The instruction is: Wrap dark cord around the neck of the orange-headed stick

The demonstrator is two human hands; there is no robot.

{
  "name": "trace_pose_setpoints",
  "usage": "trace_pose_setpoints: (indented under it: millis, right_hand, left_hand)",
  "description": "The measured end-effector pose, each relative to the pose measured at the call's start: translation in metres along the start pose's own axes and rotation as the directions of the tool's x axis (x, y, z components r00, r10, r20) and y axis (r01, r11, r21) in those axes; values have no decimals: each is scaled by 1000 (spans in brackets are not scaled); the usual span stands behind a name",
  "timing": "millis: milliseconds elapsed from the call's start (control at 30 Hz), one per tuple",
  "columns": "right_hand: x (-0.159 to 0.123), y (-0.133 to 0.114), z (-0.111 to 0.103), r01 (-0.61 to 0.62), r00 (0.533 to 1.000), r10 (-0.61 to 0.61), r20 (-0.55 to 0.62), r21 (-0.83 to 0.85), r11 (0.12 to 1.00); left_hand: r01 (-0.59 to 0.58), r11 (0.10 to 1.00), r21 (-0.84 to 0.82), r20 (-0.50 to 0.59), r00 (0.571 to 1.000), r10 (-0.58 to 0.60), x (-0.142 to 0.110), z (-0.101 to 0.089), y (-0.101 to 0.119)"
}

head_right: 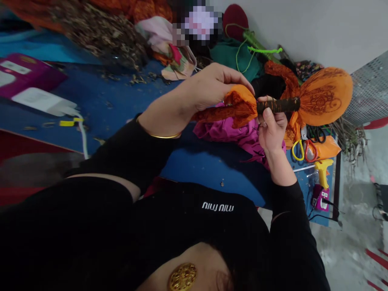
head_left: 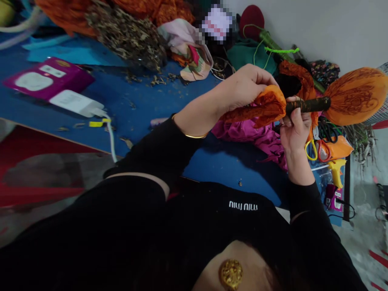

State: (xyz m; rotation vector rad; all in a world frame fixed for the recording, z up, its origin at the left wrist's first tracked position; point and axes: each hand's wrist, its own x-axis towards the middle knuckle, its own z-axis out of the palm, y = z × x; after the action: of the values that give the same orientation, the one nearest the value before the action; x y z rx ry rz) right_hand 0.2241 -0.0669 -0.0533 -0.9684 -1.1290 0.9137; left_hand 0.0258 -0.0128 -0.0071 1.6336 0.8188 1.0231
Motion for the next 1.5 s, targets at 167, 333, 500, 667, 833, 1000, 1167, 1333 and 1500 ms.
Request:
trace_pose_setpoints:
  millis: [167,333,500,667,833,1000,1167,1333,1500]
  right_hand:
    - [2,4,-4,-38,999,37,-37,-26,999]
    - [1,5,-2,-50,997,51,-52,21,999]
    - [3,7,-1,17,1000,-15,-20,100,995]
    - [3,10,-1,31,999,-26,-46,94,995]
    - [-2,5,3,-10,995,16,-96,66,998]
    - [0,1,6,-66,986,77,-148,77,995]
    - [2,-4,10,-24,979,54,-196,155,988]
    - [4,-4,11,23,979,-18,-202,24,999]
    - [5,-4,10,153,968,-168,-184,-91,984]
  left_hand:
    - [-147,975,166,-161,972,174,-13,25,8]
    - [-216,938,271,-144,954,261,-25,39,15]
    - [-258,867,426,-100,939,328,-24,23,9]
    - [-220,823,524,-77,950,303,-22,25,-8]
    - [-214,772,598,-58,950,308,-25,38,-14]
    - [-257,770,584,60,959,276,-21,29,-17]
    - [-337,794,507,144,941,307,-16,25,-30]
    - [-328,870,368,103,944,313,-17,25,-32]
    - [-127,990,63,134,984,118,-15,15,-26]
